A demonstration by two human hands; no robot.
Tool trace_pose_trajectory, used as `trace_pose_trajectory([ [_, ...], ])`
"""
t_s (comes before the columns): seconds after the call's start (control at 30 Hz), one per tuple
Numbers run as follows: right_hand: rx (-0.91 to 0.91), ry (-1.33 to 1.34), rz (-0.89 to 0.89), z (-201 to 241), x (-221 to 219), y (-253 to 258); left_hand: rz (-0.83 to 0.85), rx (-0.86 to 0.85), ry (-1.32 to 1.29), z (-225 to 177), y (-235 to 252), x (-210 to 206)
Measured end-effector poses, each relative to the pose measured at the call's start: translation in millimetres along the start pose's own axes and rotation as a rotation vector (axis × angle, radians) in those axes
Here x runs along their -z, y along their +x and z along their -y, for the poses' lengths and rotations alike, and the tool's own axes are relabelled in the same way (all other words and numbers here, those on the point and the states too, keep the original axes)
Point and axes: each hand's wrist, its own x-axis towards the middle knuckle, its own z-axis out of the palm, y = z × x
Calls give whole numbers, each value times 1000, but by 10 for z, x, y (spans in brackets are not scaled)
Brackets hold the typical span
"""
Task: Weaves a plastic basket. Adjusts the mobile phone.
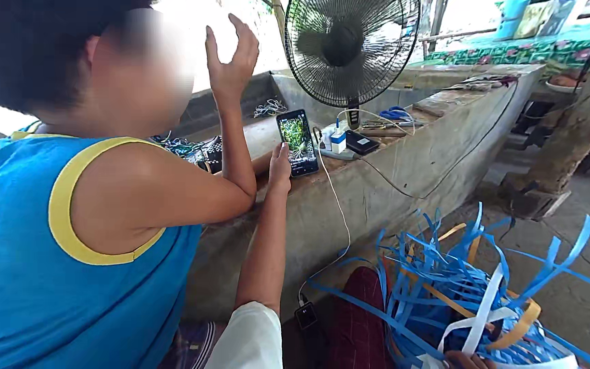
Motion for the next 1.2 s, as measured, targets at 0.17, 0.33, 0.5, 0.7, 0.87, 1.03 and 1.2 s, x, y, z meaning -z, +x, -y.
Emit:
trace_pose_trajectory([
  [0.17, 24, 13, -41, -2, -21, -21, 13, -3, -7, 11, -20, -3],
  [0.33, 41, 0, -55, -32, -35, -17, 31, -14, -19, 72, 33, -6],
  [0.5, 41, 0, -62, -21, -33, -18, 45, 83, -8, -146, -110, -33],
  [0.7, 72, 33, -96, 6, -30, -37, 59, -17, 15, 89, 53, 2],
  [0.87, 74, 28, -90, -5, -34, -23, 66, -25, 11, 66, 28, -12],
  [1.03, 76, 16, -85, -24, -38, -23, 37, 24, 55, -186, -170, -113],
  [1.2, 88, 19, -110, -14, -37, -37, -30, 73, 91, -357, -314, -187],
])
